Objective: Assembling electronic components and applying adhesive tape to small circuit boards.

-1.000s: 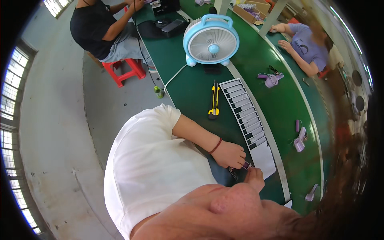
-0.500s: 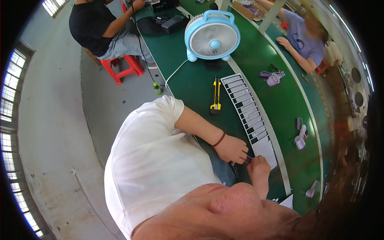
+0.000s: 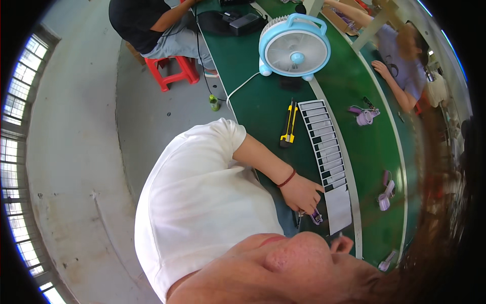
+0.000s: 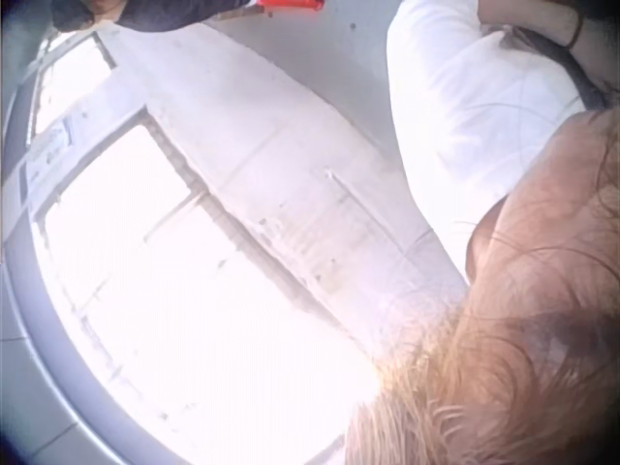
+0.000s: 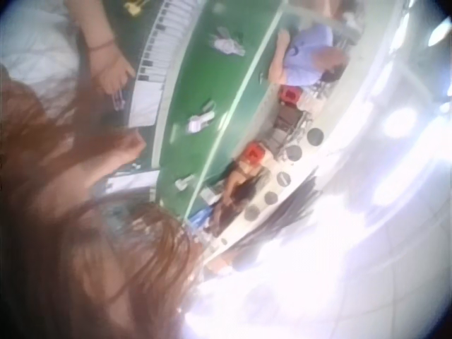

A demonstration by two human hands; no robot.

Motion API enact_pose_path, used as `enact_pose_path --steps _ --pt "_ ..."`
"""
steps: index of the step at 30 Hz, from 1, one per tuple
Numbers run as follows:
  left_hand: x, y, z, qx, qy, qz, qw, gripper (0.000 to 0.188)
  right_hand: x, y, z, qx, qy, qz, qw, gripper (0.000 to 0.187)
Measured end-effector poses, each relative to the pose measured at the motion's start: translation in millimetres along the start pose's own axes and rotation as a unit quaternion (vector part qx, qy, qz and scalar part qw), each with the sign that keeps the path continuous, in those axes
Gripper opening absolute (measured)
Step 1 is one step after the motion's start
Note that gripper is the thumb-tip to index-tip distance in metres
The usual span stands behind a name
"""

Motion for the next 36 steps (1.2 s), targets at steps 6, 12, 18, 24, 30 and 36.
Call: enact_pose_path --steps 6,12,18,24,30,36 --pt "18 -5 0 0.069 0.039 -0.015 0.997 0.030 23 -38 -36 0.230 0.097 -0.338 0.908 0.026" --pt "12 -9 5 0.094 0.027 -0.031 0.995 0.029 -102 -116 -50 0.265 -0.085 -0.170 0.945 0.033" --pt "20 -9 2 0.098 0.048 0.013 0.994 0.022 -103 -93 -37 0.226 -0.121 -0.064 0.964 0.034" --pt "22 -11 -5 0.123 0.050 0.045 0.990 0.017 -93 -75 -25 0.143 -0.153 -0.111 0.972 0.034" --pt "31 -4 -7 0.095 0.077 0.107 0.987 0.014 -95 -73 -26 0.141 -0.132 -0.096 0.976 0.034" --pt "29 -1 -6 0.110 0.030 0.121 0.986 0.012 -96 -71 -24 0.126 -0.156 -0.115 0.973 0.037"
Point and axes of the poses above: each hand's wrist, its own z-axis towards the middle knuckle, its own x-axis out of the back of the hand, y = z × x, the point moved 6 cm from there along z, towards the middle knuckle, and after that the axes turned 10 degrees about z, right-handed, at the moved point
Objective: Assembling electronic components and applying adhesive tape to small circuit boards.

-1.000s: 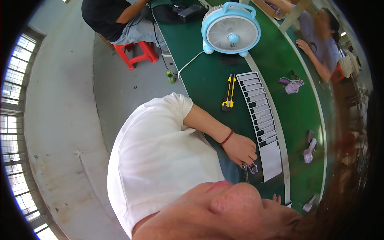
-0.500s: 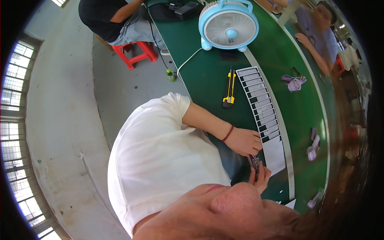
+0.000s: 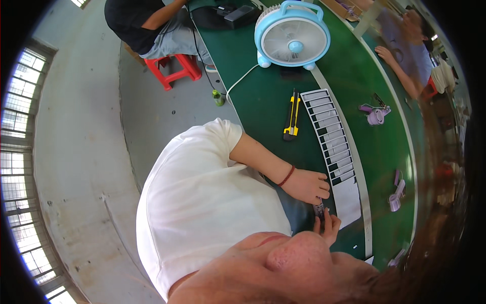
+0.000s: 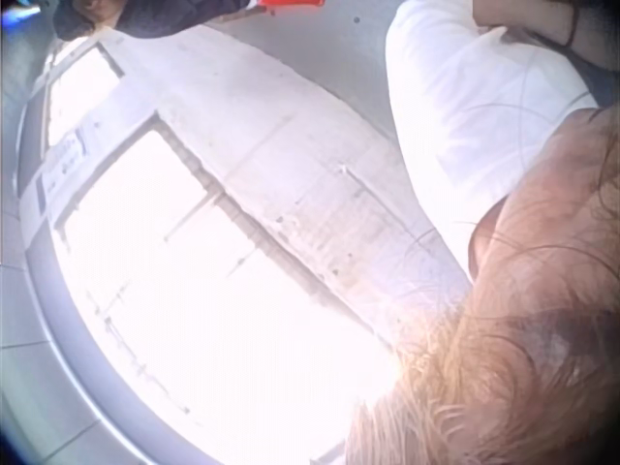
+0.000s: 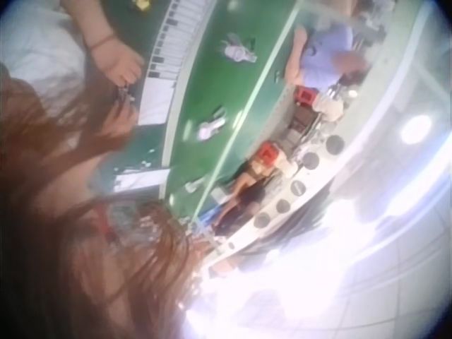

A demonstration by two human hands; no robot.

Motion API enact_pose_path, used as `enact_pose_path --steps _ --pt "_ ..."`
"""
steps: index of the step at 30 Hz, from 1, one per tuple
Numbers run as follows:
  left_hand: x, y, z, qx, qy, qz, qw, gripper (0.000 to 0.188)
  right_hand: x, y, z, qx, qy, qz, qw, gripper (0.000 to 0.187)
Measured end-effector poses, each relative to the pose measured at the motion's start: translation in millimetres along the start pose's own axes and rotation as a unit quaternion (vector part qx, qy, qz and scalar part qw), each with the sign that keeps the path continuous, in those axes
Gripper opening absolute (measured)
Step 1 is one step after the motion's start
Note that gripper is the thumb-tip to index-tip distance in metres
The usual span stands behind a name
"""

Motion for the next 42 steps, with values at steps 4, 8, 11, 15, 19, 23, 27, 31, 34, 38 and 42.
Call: enact_pose_path --steps 4,8,11,15,19,23,27,31,34,38,42 --pt "-3 2 3 0.014 -0.052 0.020 0.998 0.013 1 -9 2 0.086 0.017 -0.029 0.996 0.038" --pt "-13 4 9 0.015 -0.094 -0.006 0.995 0.014 1 -7 3 0.074 -0.019 -0.002 0.997 0.040" --pt "-12 1 19 -0.026 -0.005 -0.085 0.996 0.014 6 3 -4 0.054 -0.016 0.006 0.998 0.040" --pt "-2 -33 9 0.124 -0.106 -0.242 0.956 0.023 6 -24 32 0.071 -0.048 0.039 0.996 0.037" --pt "3 -35 5 0.135 -0.072 -0.238 0.959 0.055 8 -20 26 0.027 -0.032 0.037 0.998 0.037" --pt "-2 -31 7 0.126 -0.070 -0.246 0.958 0.056 5 -23 23 0.035 -0.024 0.033 0.999 0.037" --pt "3 -30 6 0.131 -0.063 -0.225 0.963 0.050 -6 -28 33 0.033 -0.026 0.033 0.999 0.035" --pt "-10 -22 -2 0.040 0.011 -0.154 0.987 0.032 -9 -25 35 0.056 -0.007 0.021 0.998 0.032" --pt "-3 -18 5 0.003 0.064 -0.159 0.985 0.014 -16 -20 11 0.073 0.059 -0.007 0.996 0.038" --pt "-27 -9 3 -0.027 0.054 -0.177 0.982 0.023 -31 -11 -27 0.154 0.083 -0.102 0.979 0.051" --pt "-22 -11 -1 -0.005 0.035 -0.150 0.988 0.024 -51 -16 -28 0.167 0.088 -0.119 0.975 0.055"
Point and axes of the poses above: each hand's wrist, its own z-axis towards the middle knuckle, its own x-axis out of the back of the hand, y = z × x, the point moved 6 cm from there along z, towards the middle knuckle, and after that the axes turned 10 degrees about z, right-handed, at the moved point
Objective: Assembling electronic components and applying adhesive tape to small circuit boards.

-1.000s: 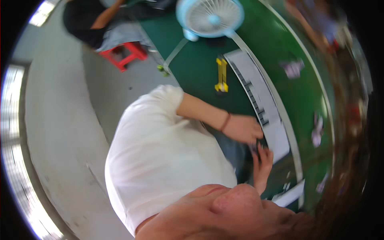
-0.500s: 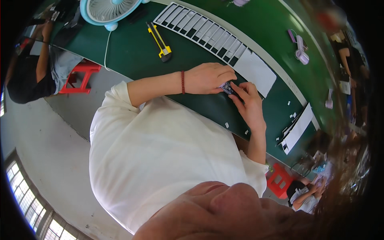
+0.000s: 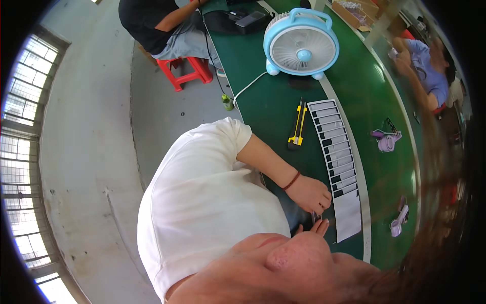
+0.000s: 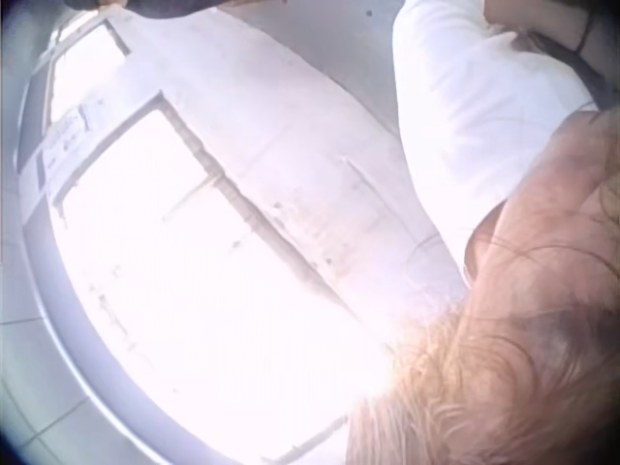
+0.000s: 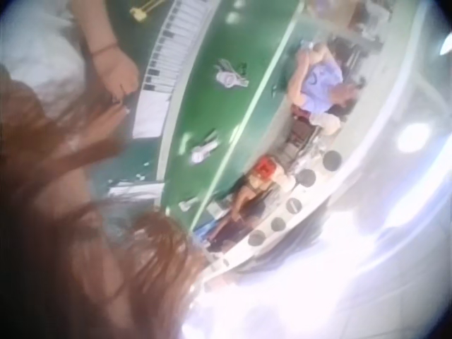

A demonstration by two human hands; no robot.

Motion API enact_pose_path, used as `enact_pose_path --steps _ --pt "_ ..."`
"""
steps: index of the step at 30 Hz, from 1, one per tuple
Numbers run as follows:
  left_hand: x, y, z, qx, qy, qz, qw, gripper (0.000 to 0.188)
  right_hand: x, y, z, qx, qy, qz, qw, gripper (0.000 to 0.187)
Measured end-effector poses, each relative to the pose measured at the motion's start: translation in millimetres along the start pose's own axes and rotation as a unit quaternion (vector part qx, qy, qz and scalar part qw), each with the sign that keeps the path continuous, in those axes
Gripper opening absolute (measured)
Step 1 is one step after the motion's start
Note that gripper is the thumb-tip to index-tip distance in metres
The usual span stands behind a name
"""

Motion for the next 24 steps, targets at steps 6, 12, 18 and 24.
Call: enact_pose_path --steps 6,12,18,24 --pt "-1 -3 1 0.007 -0.044 0.017 0.999 0.017 2 -4 10 -0.006 0.014 -0.032 0.999 0.050" --pt "-1 -1 3 0.011 -0.055 0.013 0.998 0.025 9 8 14 -0.019 -0.027 -0.073 0.997 0.048" --pt "6 -4 3 0.141 -0.074 -0.167 0.973 0.077 13 -18 44 -0.031 0.016 -0.010 0.999 0.063" --pt "-5 -1 0 0.151 -0.027 -0.265 0.952 0.097 1 -40 76 -0.035 -0.018 0.013 0.999 0.068"
Point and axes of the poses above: each hand's wrist, its own z-axis towards the middle knuckle, its own x-axis out of the back of the hand, y = z × x, the point moved 6 cm from there along z, towards the middle knuckle, and after that the axes turned 10 degrees about z, right-handed, at the moved point
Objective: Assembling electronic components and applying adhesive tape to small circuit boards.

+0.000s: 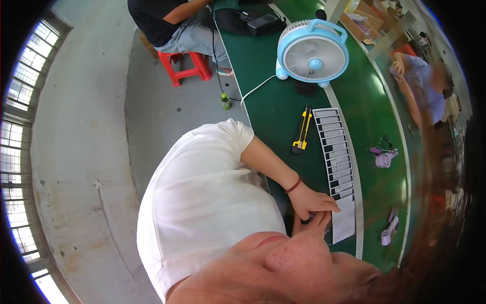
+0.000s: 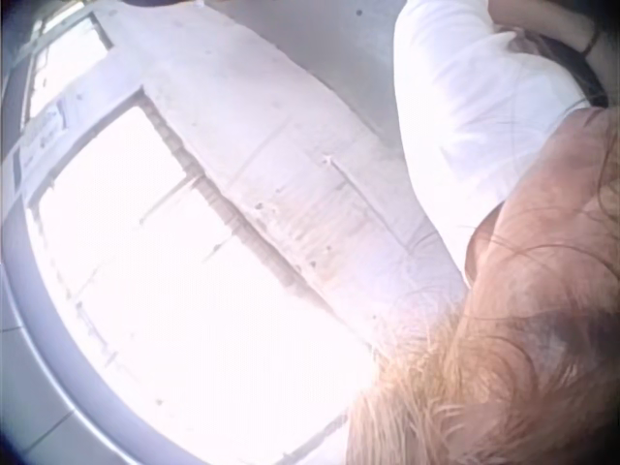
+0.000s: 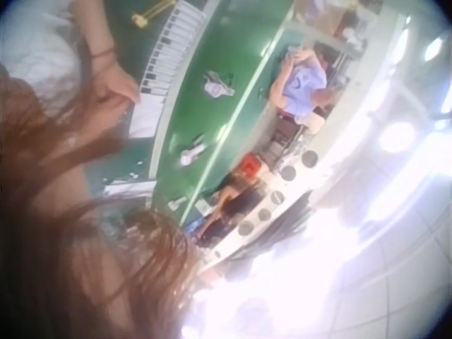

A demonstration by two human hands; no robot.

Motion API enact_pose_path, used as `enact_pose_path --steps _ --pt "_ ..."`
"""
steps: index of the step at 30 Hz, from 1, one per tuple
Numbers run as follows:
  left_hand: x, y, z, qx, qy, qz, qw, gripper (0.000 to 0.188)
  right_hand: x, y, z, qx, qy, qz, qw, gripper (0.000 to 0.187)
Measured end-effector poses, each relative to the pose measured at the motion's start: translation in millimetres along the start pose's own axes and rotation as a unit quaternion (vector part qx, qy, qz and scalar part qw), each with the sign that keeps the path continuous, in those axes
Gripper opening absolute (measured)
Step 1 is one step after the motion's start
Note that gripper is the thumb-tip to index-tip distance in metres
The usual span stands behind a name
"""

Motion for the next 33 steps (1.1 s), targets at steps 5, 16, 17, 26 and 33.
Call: enact_pose_path --steps 5,16,17,26,33 --pt "20 2 8 0.119 -0.087 -0.142 0.979 0.082 -5 7 7 -0.050 -0.011 -0.027 0.998 0.061" --pt "1 -31 -1 -0.042 -0.016 0.304 0.952 0.066 119 152 58 -0.039 -0.011 -0.144 0.989 0.062" --pt "-8 -39 -5 -0.033 -0.051 0.325 0.944 0.070 125 180 73 -0.041 -0.013 -0.161 0.986 0.060" --pt "-10 -34 5 0.002 -0.129 0.275 0.953 0.064 147 356 123 -0.174 -0.057 -0.207 0.961 0.048" --pt "0 -30 5 0.027 -0.133 0.256 0.957 0.059 110 373 166 -0.098 -0.043 -0.141 0.984 0.049"
Point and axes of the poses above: each hand's wrist, its own z-axis towards the middle knuckle, its own x-axis out of the back of the hand, y = z × x, the point moved 6 cm from there along z, towards the middle knuckle, and after that the axes turned 10 degrees about z, right-handed, at the moved point
